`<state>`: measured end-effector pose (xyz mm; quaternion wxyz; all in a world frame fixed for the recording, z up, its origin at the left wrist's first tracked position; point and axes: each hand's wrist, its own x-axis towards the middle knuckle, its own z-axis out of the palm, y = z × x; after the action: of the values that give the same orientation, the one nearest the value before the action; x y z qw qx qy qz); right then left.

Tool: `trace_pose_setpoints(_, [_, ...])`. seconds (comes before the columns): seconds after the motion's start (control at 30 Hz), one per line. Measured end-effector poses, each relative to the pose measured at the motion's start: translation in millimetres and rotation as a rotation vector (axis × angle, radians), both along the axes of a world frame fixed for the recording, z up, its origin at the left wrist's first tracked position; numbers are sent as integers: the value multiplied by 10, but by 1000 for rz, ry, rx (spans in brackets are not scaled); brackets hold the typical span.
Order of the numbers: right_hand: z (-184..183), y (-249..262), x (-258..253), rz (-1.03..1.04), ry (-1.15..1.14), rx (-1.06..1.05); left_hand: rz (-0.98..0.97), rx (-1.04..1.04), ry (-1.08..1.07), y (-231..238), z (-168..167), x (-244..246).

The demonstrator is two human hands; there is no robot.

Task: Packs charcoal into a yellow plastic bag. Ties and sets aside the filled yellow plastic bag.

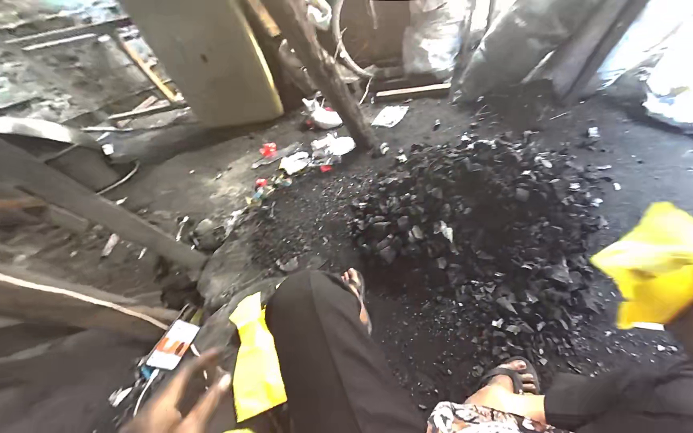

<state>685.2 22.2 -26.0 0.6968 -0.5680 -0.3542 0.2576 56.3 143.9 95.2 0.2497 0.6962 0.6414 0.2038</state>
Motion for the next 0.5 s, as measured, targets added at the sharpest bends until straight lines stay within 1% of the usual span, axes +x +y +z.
trace_pose_setpoints(0.03, [130, 204, -322, -53, 132, -44, -37, 122, -119, 177, 135, 280])
trace_pose_setpoints(0.07, [267, 392, -629, -115, 245, -115, -94, 205, -244, 325, 223, 582])
trace_pose_setpoints(0.1, [354, 512, -867, -120, 332, -166, -172, 256, -355, 443, 259, 903])
trace_pose_setpoints(0.17, [351, 617, -1167, -27, 453, -169, -329, 238, -475, 536, 246, 1580])
trace_pose_setpoints(0.2, [316, 641, -1280, 21, 513, -143, -391, 158, -474, 528, 203, 1885])
trace_pose_setpoints(0.27, [264, 648, -1480, 87, 605, -130, -490, -149, -389, 490, 85, 2377])
trace_pose_setpoints(0.33, [183, 615, -1585, 175, 629, -153, -523, -418, -300, 479, -78, 2736])
trace_pose_setpoints(0.37, [155, 585, -1609, 225, 617, -189, -514, -483, -297, 475, -168, 2867])
trace_pose_setpoints(0.43, [99, 513, -1606, 339, 593, -283, -473, -459, -345, 443, -333, 3029])
trace_pose_setpoints(0.47, [73, 484, -1590, 397, 581, -339, -489, -423, -334, 445, -378, 3065])
trace_pose_setpoints(0.5, [63, 461, -1587, 433, 560, -395, -537, -382, -279, 464, -413, 3082])
